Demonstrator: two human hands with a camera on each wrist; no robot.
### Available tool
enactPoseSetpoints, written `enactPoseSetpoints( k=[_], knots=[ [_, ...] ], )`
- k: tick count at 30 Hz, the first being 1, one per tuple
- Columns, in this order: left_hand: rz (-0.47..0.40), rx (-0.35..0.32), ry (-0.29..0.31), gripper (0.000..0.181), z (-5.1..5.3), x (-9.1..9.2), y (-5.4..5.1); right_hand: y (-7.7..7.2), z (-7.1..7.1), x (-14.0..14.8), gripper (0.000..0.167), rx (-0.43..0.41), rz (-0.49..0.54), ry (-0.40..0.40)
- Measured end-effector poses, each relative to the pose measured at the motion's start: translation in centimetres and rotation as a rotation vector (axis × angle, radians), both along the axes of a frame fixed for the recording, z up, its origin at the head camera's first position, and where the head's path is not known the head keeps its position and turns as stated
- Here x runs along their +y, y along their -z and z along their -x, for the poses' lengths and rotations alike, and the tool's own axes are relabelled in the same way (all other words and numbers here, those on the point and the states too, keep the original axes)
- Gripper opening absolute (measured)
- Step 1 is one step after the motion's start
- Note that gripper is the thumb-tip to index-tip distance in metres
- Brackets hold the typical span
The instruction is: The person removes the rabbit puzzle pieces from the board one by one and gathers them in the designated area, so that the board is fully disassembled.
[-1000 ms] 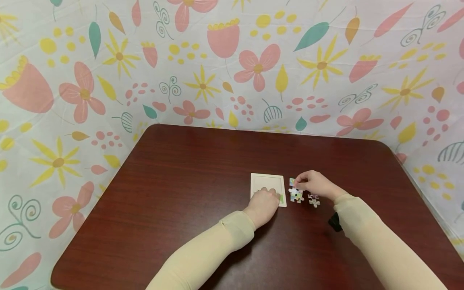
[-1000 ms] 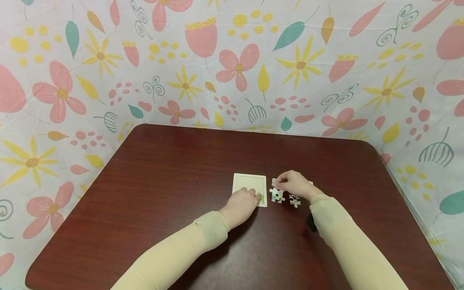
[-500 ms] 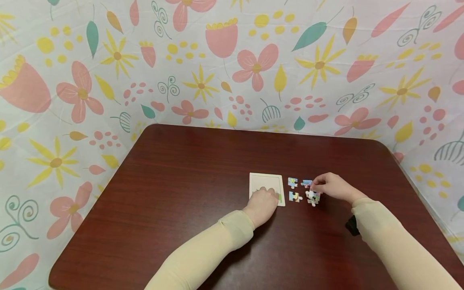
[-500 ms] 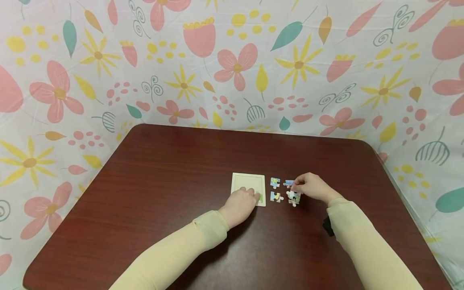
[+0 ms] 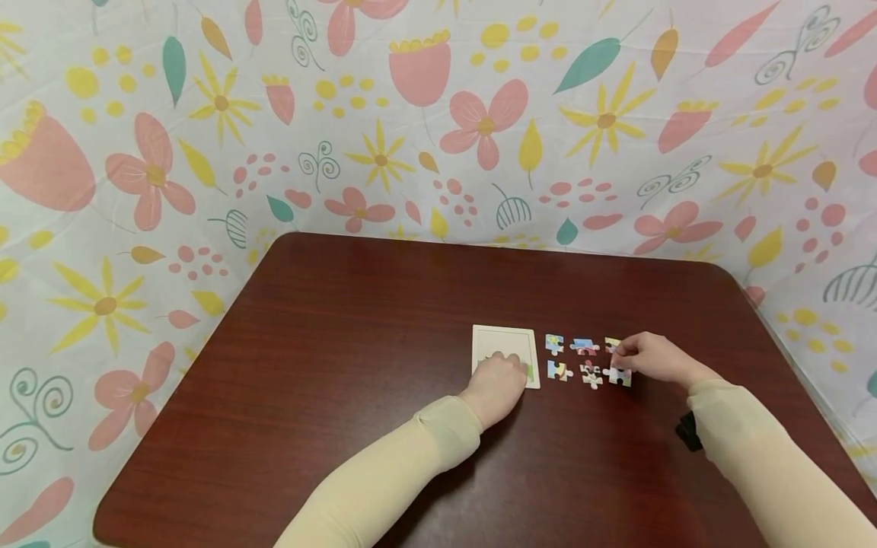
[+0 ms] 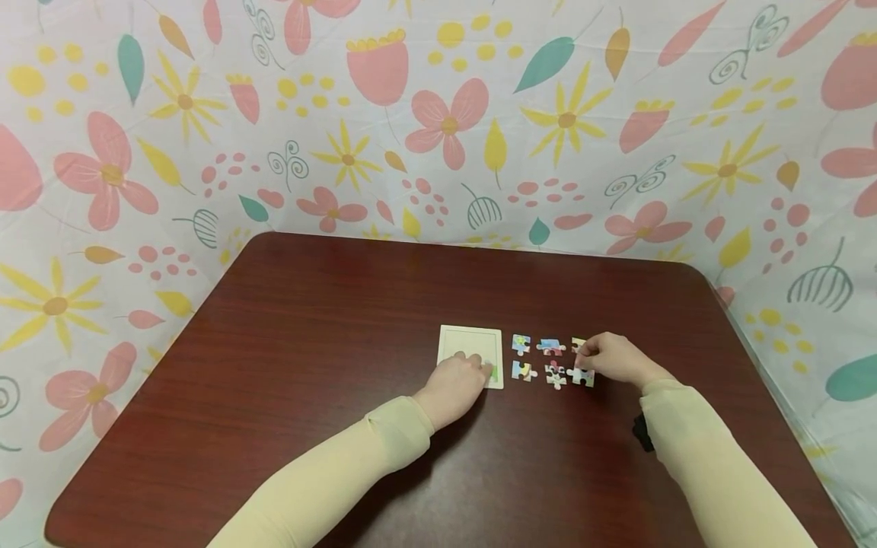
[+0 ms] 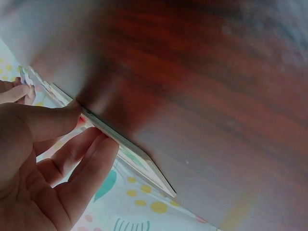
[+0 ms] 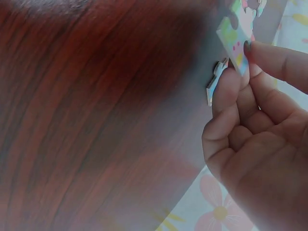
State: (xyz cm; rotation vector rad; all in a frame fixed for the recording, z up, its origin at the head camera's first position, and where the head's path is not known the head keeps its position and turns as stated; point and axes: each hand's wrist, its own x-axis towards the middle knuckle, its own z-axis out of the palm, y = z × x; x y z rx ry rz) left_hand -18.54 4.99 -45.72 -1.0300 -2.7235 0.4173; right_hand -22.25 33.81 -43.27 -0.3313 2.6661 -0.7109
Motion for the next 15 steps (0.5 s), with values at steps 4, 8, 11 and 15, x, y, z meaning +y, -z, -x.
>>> enactPoseSetpoints(
  k=[4,8,11,15],
  knots=[
    [0.009,-0.003,-0.001,0.020,0.0,0.1,0.1,0.5,-0.1,0.0,0.011,0.018,-0.023,-0.013],
    [0.004,-0.008,0.001,0.020,-0.1,0.1,0.0,0.9,-0.3,0.3,0.010,0.066,-0.052,-0.017],
    [-0.001,-0.006,0.002,0.020,-0.1,0.1,-0.1,1.0,-0.5,0.5,0.009,0.101,-0.063,0.005],
    [0.000,0.010,0.001,0.020,0.0,0.0,-0.1,1.2,-0.8,0.8,0.009,0.139,-0.065,0.044]
  ],
)
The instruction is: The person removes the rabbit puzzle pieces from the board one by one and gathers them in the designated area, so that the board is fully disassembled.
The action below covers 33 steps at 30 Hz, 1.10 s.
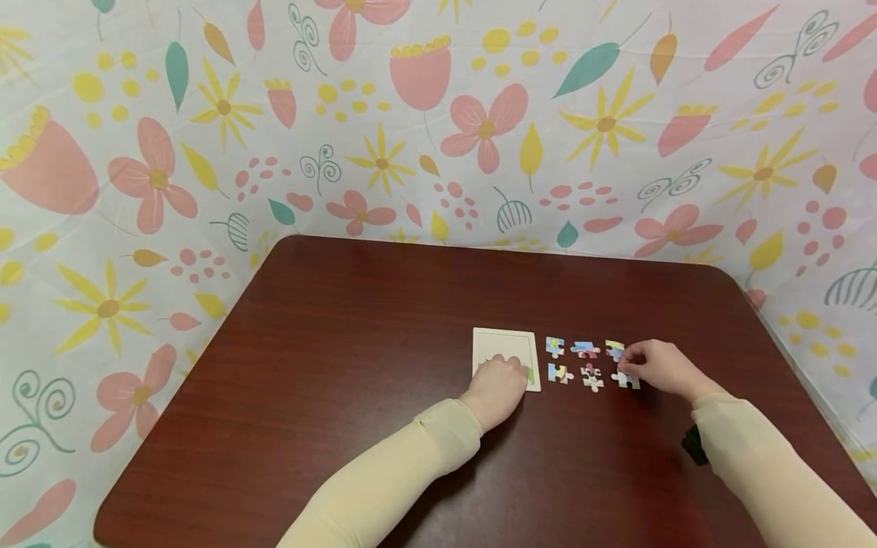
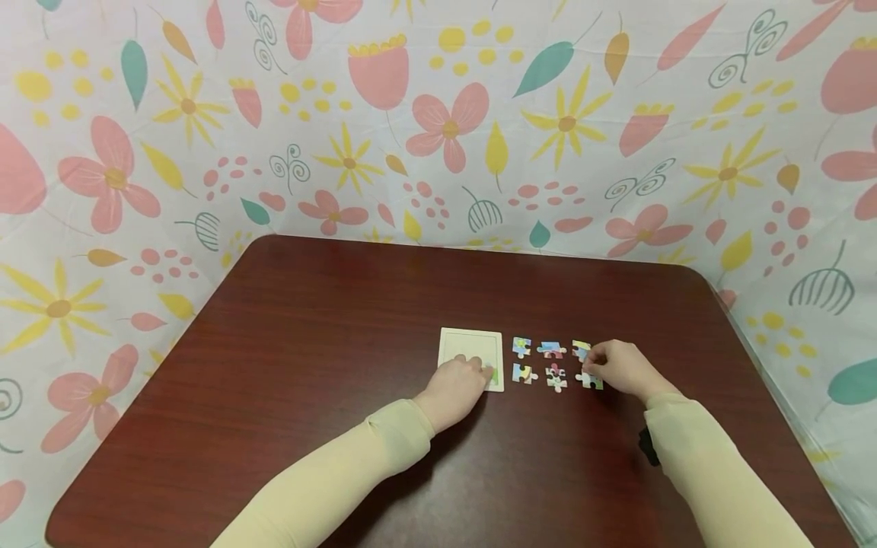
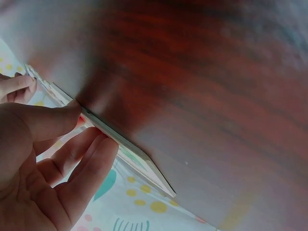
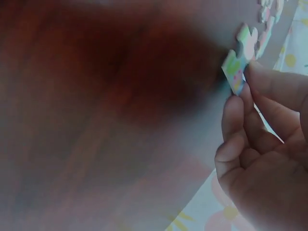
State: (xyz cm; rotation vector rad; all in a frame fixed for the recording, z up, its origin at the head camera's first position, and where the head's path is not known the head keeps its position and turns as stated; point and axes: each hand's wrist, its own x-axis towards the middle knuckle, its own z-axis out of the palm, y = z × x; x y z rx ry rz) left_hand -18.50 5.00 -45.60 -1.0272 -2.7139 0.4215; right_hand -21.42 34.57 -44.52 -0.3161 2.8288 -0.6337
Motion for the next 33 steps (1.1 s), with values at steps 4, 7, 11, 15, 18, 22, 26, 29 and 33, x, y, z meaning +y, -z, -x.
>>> enactPoseSetpoints(
  k=[4,7,11,15,18,22,26,29,33],
  knots=[
    [-0.005,0.008,0.000,0.020,0.0,0.0,0.1,0.6,-0.5,0.1,0.008,0.062,0.006,0.024],
    [-0.006,0.006,-0.005,0.020,0.0,0.0,0.1,1.0,-0.8,0.2,0.006,0.111,0.014,0.040],
    [0.007,-0.005,-0.020,0.020,0.0,0.0,0.0,1.4,-1.0,0.1,0.005,0.148,0.027,0.058],
    [0.012,-0.018,-0.032,0.020,0.0,0.0,-0.1,1.5,-1.0,-0.1,0.007,0.155,0.033,0.065],
    [0.005,-0.023,-0.035,0.020,0.0,0.0,-0.1,1.5,-1.0,-0.2,0.006,0.149,0.028,0.069],
    [-0.021,-0.037,-0.026,0.020,0.0,0.0,-0.1,1.5,-1.0,-0.2,0.003,0.141,0.027,0.073],
    [-0.038,-0.085,-0.023,0.019,0.2,-0.2,-0.1,1.1,-1.0,-0.4,0.003,0.169,0.036,0.071],
    [-0.028,-0.126,-0.026,0.020,0.3,-0.3,-0.1,0.5,-0.8,-0.9,0.005,0.188,0.056,0.061],
    [-0.008,-0.150,-0.020,0.028,0.2,-0.4,-0.3,-0.2,-0.3,-2.0,0.007,0.193,0.064,0.038]
  ],
)
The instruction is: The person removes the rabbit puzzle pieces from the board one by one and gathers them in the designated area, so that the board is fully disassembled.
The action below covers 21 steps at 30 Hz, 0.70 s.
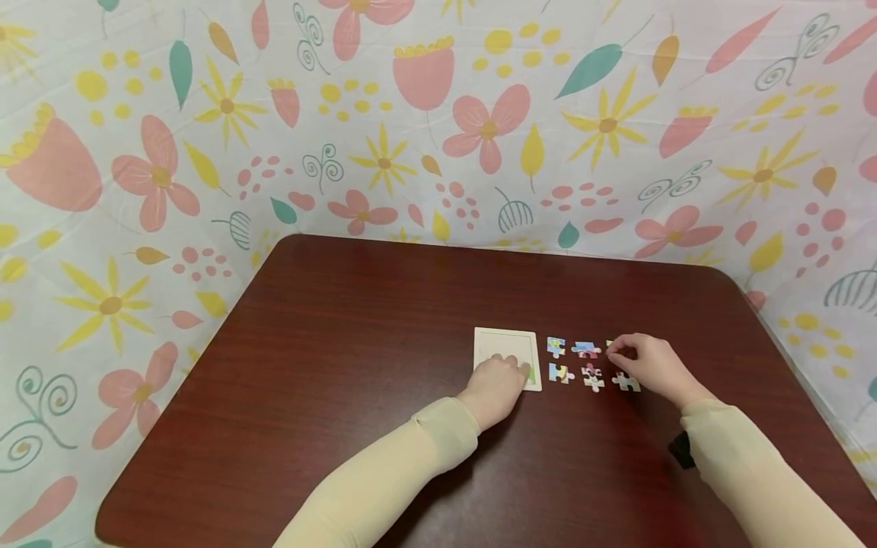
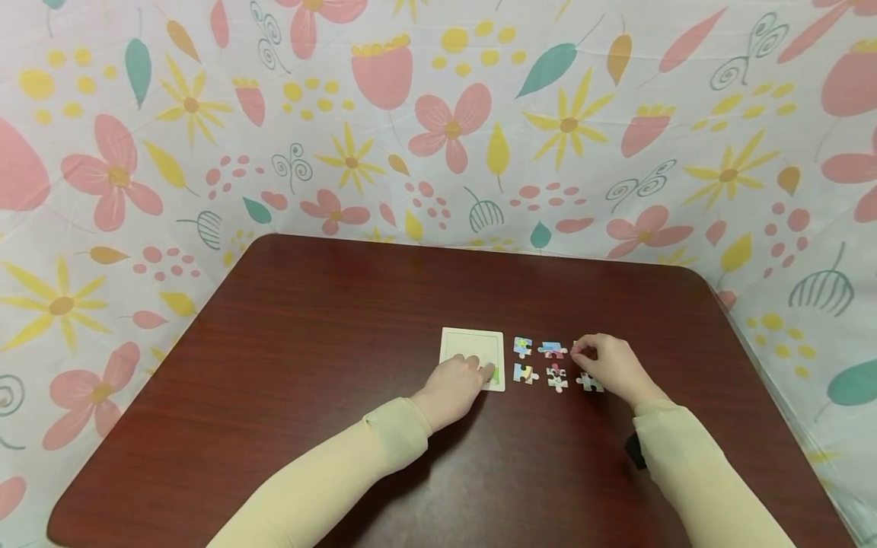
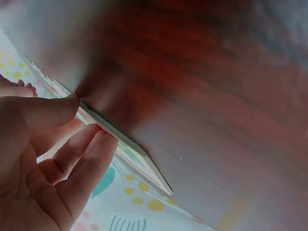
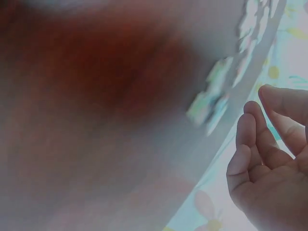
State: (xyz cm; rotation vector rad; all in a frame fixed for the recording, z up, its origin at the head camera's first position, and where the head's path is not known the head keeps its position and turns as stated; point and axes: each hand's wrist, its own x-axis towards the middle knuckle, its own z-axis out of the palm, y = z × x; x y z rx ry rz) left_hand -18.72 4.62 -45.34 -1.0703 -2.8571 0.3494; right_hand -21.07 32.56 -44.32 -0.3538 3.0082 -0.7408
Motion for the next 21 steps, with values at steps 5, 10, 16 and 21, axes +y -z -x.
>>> enactPoseSetpoints(
  k=[5,10,16,21],
  knots=[
    [-0.001,0.014,0.026,0.026,-0.3,-0.4,0.0,-0.5,0.8,-2.3,0.007,-0.002,0.006,-0.042],
    [-0.014,0.051,0.068,0.025,-0.5,-0.9,0.0,-1.0,1.3,-4.7,0.007,-0.003,0.026,-0.075],
    [-0.049,0.029,0.044,0.026,-1.1,-1.3,-0.2,-1.3,1.9,-6.9,0.007,0.008,0.056,-0.110],
    [-0.051,0.013,0.036,0.033,-1.5,-1.4,-0.2,-1.2,2.2,-8.5,0.006,0.035,0.068,-0.151]
  ],
)
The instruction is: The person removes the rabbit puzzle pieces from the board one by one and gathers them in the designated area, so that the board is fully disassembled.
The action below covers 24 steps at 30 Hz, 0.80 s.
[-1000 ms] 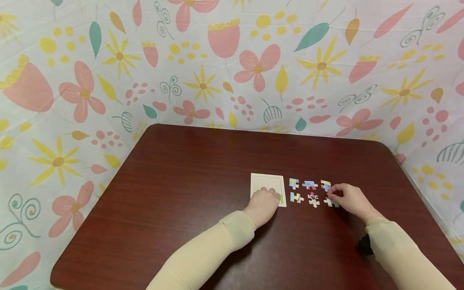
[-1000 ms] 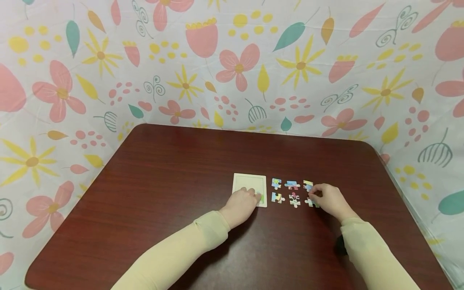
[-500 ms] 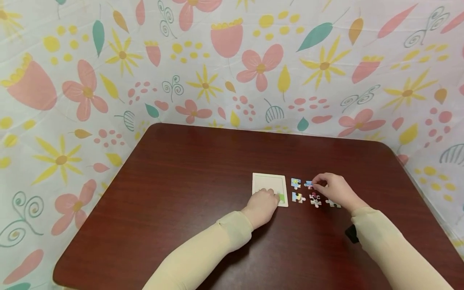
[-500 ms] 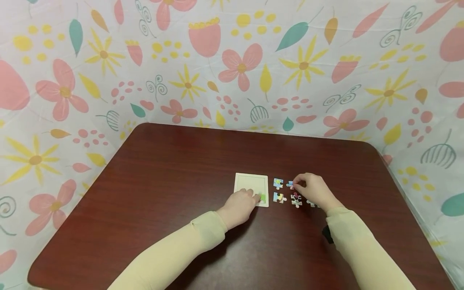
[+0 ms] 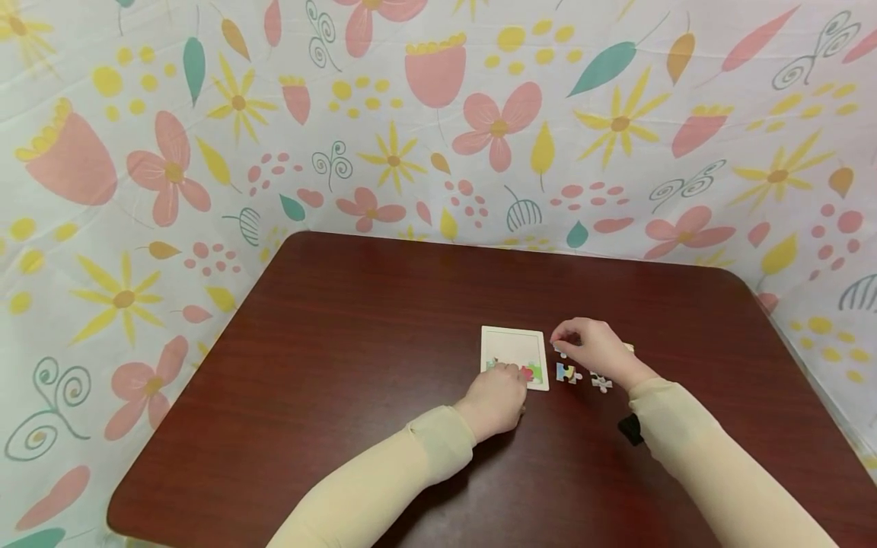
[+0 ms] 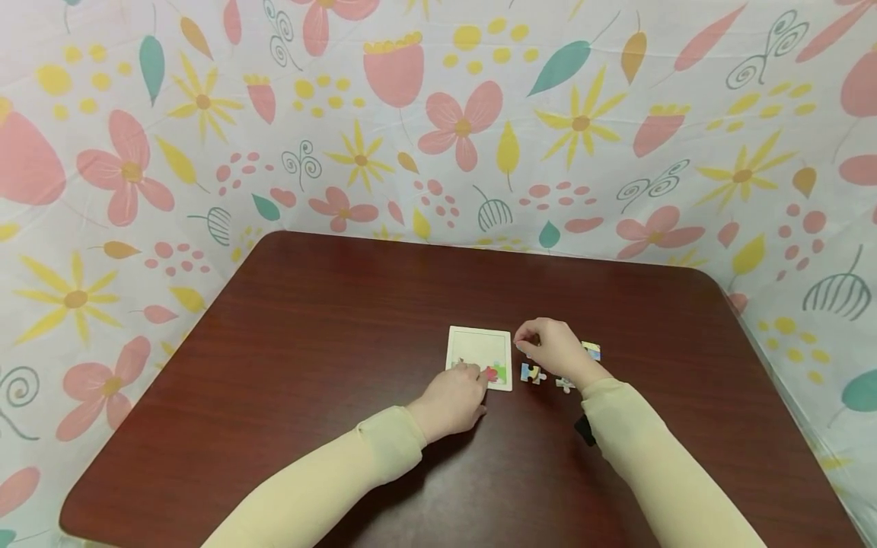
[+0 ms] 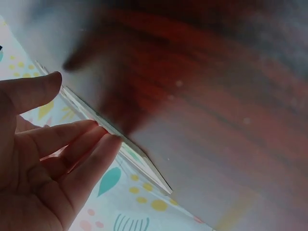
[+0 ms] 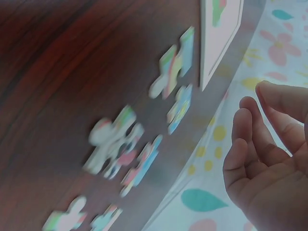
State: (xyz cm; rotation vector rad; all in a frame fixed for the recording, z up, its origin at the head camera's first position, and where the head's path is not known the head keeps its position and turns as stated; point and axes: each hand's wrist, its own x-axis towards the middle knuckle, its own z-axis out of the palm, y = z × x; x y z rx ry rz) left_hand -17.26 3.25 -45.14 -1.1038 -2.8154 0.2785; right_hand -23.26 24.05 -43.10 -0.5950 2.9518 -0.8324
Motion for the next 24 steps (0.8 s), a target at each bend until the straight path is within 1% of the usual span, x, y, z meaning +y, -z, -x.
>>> enactPoseSetpoints(
  k=[5,8,10,13,17,21,22,24],
  knots=[
    [0.009,-0.038,-0.030,0.039,-0.2,0.0,0.0,-0.2,0.2,-1.3,0.005,0.007,0.003,-0.029],
    [0.015,-0.060,-0.052,0.043,-0.3,0.1,0.1,-0.2,0.3,-2.0,0.006,-0.012,0.002,-0.040],
    [0.020,-0.063,-0.059,0.045,-0.4,0.1,0.3,-0.1,0.4,-2.6,0.007,-0.028,0.001,-0.054],
    [0.027,-0.053,-0.061,0.048,-0.7,0.1,0.4,0.0,0.5,-3.4,0.006,-0.045,-0.003,-0.073],
    [0.017,-0.017,-0.059,0.047,-1.3,0.0,0.4,0.3,0.8,-4.5,0.006,-0.041,-0.006,-0.105],
    [0.009,0.009,-0.049,0.052,-1.8,-0.1,0.5,0.6,1.0,-5.4,0.005,-0.050,-0.001,-0.141],
    [0.008,0.010,-0.049,0.054,-1.9,-0.1,0.5,0.7,1.0,-5.7,0.005,-0.052,-0.001,-0.147],
    [0.003,0.033,-0.042,0.053,-2.0,-0.2,0.6,0.9,1.0,-6.1,0.006,-0.061,0.000,-0.152]
  ],
)
